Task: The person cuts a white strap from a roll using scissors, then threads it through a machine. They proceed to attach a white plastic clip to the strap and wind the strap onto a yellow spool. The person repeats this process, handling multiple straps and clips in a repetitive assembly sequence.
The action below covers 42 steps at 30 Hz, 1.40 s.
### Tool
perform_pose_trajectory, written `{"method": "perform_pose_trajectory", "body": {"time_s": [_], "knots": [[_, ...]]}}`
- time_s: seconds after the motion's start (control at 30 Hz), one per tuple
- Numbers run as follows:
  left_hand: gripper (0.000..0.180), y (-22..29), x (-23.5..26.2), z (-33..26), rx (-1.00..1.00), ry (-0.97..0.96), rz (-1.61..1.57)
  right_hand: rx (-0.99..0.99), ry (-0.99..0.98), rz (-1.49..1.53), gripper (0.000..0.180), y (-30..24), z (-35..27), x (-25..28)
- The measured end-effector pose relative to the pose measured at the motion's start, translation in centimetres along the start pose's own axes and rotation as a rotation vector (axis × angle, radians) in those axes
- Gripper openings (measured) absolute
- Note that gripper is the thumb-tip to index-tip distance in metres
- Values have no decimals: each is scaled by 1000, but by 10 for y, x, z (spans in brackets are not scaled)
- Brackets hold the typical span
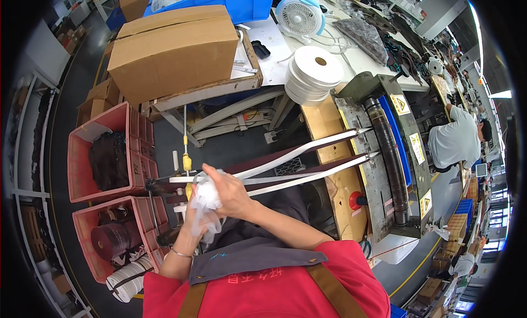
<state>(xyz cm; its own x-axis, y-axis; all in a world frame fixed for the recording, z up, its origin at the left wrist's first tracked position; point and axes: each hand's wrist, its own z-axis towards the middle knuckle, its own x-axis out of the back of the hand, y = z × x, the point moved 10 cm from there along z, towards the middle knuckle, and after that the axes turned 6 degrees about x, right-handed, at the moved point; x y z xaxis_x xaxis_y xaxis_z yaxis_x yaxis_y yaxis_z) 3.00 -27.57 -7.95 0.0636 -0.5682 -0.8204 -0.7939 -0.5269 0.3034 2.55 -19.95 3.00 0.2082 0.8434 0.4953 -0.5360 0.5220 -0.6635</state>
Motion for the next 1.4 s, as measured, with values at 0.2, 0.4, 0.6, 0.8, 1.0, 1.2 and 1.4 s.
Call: {"method": "perform_pose_trajectory", "body": {"time_s": [0.2,0.4,0.6,0.8,1.0,1.2,1.4], "knots": [[40,7,-7,4,-74,65,-42,-24,-277,-201,80,-5,2,-18],[24,10,10,7,-106,60,-74,57,-150,281,62,-3,-4,-3],[17,22,-2,-5,-16,97,-113,-198,198,294,37,35,-20,33],[16,111,37,-31,-349,75,-305,-70,-80,-401,31,38,-41,36],[15,124,-25,-17,-718,318,972,121,-395,-54,20,-11,-39,-27],[65,7,-25,12,-47,-260,324,-3,-246,-113,23,-20,14,-4],[71,11,-32,-5,-140,-154,514,-197,-344,68,23,4,17,-8]]}}
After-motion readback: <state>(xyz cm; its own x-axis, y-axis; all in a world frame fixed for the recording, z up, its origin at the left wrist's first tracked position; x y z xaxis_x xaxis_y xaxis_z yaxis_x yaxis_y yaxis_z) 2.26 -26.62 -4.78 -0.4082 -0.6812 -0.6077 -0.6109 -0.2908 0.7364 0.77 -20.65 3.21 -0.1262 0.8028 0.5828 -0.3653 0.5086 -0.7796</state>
